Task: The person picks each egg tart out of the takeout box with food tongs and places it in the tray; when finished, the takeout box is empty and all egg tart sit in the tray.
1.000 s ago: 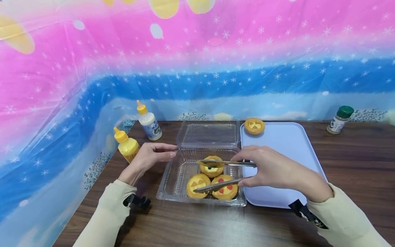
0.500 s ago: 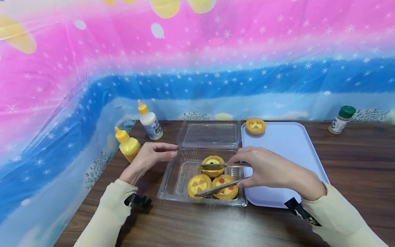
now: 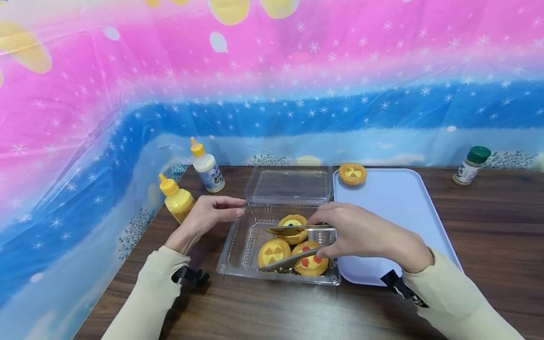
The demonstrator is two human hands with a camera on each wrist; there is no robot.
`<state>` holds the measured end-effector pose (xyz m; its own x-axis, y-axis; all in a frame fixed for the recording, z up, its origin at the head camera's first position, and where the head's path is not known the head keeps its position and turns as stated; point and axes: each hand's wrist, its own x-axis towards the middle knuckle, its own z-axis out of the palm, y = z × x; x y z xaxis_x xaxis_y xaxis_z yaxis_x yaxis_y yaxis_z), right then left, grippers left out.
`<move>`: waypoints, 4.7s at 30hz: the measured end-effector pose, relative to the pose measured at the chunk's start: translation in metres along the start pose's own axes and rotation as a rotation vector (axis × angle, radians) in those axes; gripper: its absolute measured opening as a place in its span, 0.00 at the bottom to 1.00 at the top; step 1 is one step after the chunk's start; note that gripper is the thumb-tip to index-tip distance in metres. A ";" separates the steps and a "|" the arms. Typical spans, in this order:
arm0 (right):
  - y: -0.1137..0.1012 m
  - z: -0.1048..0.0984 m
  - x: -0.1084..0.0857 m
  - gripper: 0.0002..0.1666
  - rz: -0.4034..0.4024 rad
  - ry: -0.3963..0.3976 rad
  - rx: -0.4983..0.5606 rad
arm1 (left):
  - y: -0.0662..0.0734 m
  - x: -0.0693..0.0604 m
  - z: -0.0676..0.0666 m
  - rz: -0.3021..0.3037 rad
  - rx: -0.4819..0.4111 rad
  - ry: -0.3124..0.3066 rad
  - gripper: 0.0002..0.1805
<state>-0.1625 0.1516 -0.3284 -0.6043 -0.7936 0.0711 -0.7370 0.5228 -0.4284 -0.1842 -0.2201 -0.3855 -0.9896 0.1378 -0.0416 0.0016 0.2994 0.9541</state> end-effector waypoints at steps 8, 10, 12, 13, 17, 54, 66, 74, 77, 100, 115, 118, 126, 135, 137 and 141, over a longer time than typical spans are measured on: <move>-0.004 0.004 0.008 0.31 0.002 -0.021 -0.001 | 0.000 -0.002 0.000 -0.006 0.003 -0.005 0.16; -0.004 0.005 0.009 0.31 0.002 -0.023 -0.001 | 0.000 -0.002 0.000 -0.005 0.004 -0.007 0.16; -0.004 0.005 0.009 0.31 0.002 -0.023 -0.001 | 0.000 -0.001 0.000 -0.001 0.007 -0.005 0.16; -0.004 0.005 0.009 0.31 0.003 -0.023 -0.001 | 0.001 -0.001 0.000 0.000 0.009 -0.004 0.16; -0.005 0.006 0.009 0.31 0.002 -0.026 0.008 | 0.001 -0.001 0.000 -0.002 0.017 0.001 0.16; 0.017 -0.010 -0.026 0.33 -0.105 0.399 -0.099 | 0.001 -0.002 0.000 -0.006 0.024 -0.002 0.16; 0.042 -0.023 -0.058 0.37 0.065 0.513 -0.232 | 0.001 -0.001 -0.002 -0.026 0.043 -0.011 0.16; 0.063 -0.032 -0.074 0.37 0.297 0.513 -0.207 | 0.000 -0.001 -0.002 -0.018 0.046 -0.003 0.16; 0.073 -0.035 -0.078 0.38 0.385 0.493 -0.196 | -0.001 -0.001 -0.003 -0.024 0.045 -0.002 0.16; 0.141 -0.037 -0.103 0.39 0.573 0.550 -0.234 | 0.001 -0.001 -0.001 -0.010 0.044 -0.001 0.15; 0.167 -0.030 -0.115 0.39 0.666 0.524 -0.207 | 0.002 -0.001 -0.001 -0.024 0.037 -0.004 0.16; 0.170 -0.028 -0.117 0.39 0.692 0.513 -0.206 | 0.002 -0.001 -0.001 -0.029 0.040 -0.003 0.16; 0.176 -0.025 -0.118 0.39 0.705 0.522 -0.196 | 0.003 -0.001 -0.002 -0.014 0.027 -0.013 0.16; 0.179 -0.023 -0.118 0.38 0.724 0.523 -0.188 | 0.003 -0.001 -0.001 -0.018 0.026 -0.013 0.16; 0.179 -0.023 -0.118 0.39 0.728 0.521 -0.189 | 0.003 -0.001 -0.001 -0.018 0.025 -0.013 0.16; 0.178 -0.024 -0.117 0.40 0.732 0.522 -0.184 | 0.003 -0.001 -0.001 -0.015 0.027 -0.010 0.16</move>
<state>-0.2298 0.3449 -0.3917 -0.9665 -0.0266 0.2555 -0.1257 0.9163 -0.3803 -0.1834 -0.2204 -0.3827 -0.9881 0.1423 -0.0592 -0.0096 0.3268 0.9450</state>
